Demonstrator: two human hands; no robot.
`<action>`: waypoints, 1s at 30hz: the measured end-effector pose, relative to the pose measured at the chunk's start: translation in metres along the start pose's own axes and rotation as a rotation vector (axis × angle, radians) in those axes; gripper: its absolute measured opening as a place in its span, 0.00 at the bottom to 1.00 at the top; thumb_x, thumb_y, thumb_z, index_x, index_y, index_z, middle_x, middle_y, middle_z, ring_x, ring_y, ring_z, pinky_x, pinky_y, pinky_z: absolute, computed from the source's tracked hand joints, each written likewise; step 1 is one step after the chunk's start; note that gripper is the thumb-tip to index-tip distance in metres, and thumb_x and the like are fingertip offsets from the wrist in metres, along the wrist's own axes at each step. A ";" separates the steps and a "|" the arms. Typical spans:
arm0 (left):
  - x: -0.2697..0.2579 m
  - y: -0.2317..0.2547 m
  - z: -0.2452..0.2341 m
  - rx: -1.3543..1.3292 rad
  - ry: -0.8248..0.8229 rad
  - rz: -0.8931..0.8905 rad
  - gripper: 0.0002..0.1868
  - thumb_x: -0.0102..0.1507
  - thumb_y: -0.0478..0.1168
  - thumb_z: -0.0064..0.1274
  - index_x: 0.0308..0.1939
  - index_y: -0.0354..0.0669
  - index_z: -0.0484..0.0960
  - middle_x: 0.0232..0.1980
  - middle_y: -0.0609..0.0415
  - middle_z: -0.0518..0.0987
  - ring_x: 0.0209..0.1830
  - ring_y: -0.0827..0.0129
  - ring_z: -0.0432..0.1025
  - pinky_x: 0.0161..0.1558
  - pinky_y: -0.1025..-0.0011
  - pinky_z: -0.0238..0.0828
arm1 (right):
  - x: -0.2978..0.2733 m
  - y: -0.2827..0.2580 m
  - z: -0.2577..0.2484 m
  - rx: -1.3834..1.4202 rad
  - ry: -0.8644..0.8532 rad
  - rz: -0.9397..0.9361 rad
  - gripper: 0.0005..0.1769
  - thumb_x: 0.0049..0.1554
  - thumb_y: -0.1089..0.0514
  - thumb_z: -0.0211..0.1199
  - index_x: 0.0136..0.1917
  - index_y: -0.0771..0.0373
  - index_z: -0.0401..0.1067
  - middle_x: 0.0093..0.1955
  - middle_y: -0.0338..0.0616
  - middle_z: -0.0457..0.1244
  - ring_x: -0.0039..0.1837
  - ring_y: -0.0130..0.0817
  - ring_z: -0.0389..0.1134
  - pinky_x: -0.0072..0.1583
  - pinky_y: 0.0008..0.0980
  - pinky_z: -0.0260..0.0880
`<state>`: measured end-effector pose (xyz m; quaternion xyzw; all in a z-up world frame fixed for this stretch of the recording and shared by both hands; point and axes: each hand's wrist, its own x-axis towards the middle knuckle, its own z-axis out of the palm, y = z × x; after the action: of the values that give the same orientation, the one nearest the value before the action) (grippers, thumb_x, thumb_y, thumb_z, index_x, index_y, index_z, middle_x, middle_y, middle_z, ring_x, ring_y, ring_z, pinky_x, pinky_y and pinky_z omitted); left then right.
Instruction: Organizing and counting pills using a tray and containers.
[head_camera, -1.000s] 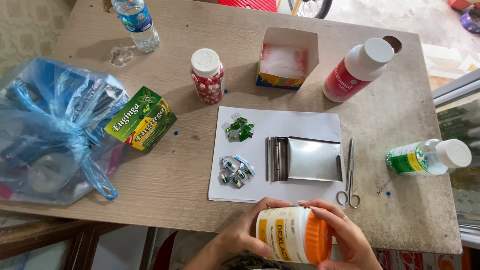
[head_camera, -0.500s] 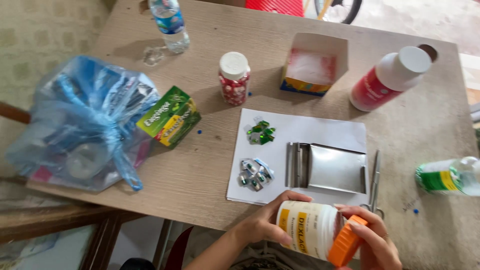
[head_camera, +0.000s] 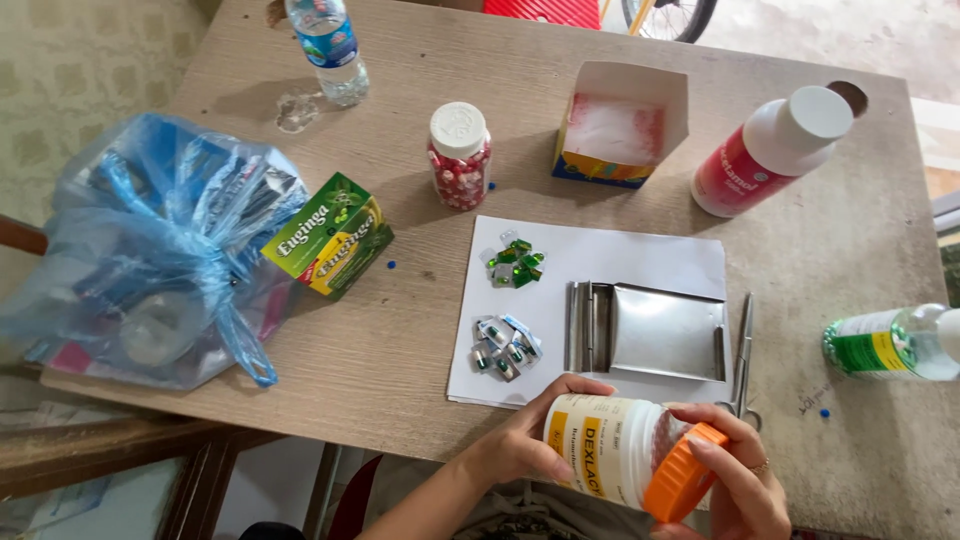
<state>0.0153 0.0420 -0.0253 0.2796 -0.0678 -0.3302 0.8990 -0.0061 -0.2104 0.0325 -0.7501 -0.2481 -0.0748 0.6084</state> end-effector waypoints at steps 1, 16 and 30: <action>0.000 0.001 0.001 -0.002 -0.006 -0.008 0.53 0.42 0.33 0.61 0.74 0.41 0.64 0.61 0.49 0.74 0.65 0.57 0.71 0.71 0.58 0.68 | 0.003 0.000 0.000 -0.006 0.007 0.004 0.39 0.49 0.49 0.75 0.71 0.57 0.67 0.71 0.63 0.58 0.75 0.55 0.63 0.72 0.51 0.69; 0.000 -0.003 -0.001 0.067 0.015 0.011 0.55 0.39 0.34 0.62 0.73 0.42 0.65 0.56 0.50 0.76 0.61 0.57 0.73 0.69 0.59 0.71 | 0.011 -0.018 0.001 0.006 -0.060 0.024 0.39 0.53 0.41 0.74 0.73 0.56 0.68 0.78 0.66 0.55 0.81 0.60 0.58 0.75 0.54 0.64; 0.000 0.000 0.005 0.055 0.046 0.016 0.54 0.41 0.33 0.66 0.73 0.43 0.64 0.58 0.52 0.75 0.64 0.59 0.71 0.72 0.59 0.68 | 0.003 -0.010 -0.001 -0.129 0.003 -0.077 0.42 0.48 0.41 0.77 0.71 0.57 0.69 0.75 0.63 0.58 0.76 0.57 0.62 0.71 0.51 0.68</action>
<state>0.0135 0.0401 -0.0207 0.3110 -0.0584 -0.3145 0.8950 -0.0075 -0.2089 0.0428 -0.7775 -0.2706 -0.1148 0.5559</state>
